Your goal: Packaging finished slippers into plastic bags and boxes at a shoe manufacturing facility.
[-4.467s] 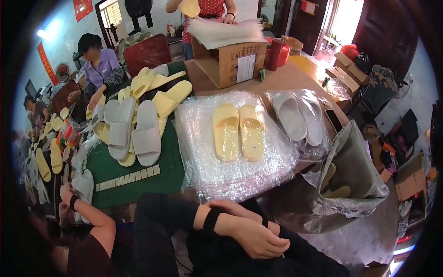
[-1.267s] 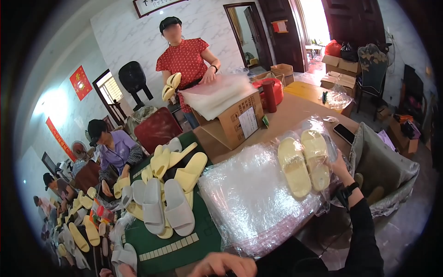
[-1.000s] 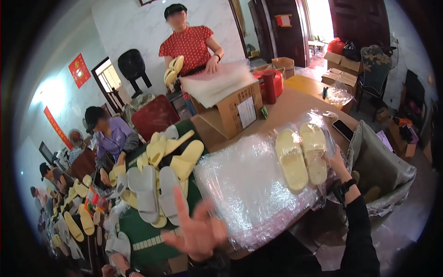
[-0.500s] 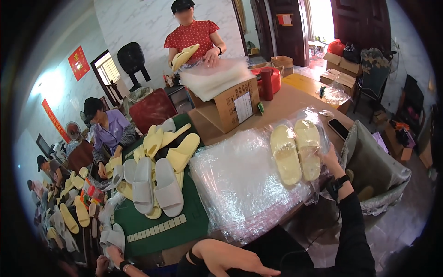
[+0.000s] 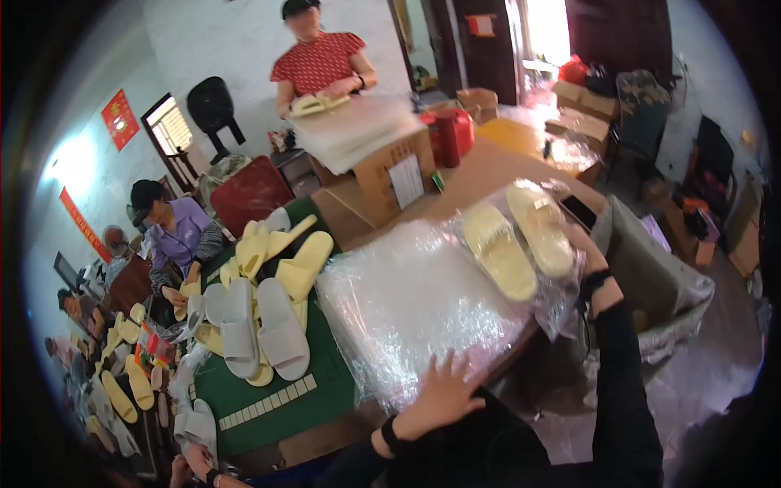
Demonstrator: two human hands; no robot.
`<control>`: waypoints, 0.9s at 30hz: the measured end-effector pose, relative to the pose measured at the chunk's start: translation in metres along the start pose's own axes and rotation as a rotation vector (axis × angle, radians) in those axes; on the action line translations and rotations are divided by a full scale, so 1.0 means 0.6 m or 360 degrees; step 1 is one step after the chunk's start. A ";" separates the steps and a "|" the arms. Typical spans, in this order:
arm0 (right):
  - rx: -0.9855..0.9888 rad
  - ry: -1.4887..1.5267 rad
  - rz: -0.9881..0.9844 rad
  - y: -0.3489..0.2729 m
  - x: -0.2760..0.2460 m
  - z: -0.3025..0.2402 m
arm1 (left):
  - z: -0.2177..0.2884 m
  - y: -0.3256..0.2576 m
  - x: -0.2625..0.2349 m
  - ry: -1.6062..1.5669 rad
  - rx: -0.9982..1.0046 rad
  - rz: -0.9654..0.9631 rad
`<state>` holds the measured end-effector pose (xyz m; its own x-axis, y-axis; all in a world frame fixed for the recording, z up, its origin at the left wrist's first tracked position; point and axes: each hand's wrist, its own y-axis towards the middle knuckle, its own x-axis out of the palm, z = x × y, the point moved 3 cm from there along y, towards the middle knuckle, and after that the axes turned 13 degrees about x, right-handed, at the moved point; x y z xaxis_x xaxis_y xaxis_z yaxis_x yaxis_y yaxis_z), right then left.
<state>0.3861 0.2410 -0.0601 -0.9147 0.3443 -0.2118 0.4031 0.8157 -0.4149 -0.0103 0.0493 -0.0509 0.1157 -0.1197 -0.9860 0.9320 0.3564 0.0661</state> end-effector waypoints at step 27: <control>-0.0342 0.1123 0.0258 -0.392 -0.331 0.274 | 0.080 0.407 0.232 0.0131 0.0578 -0.0268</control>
<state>0.4778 -0.0956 -0.0657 -0.6757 0.6248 0.3913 0.5857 0.7773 -0.2298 0.2501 0.0751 -0.1648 -0.0633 -0.0686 -0.9956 0.9979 -0.0138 -0.0625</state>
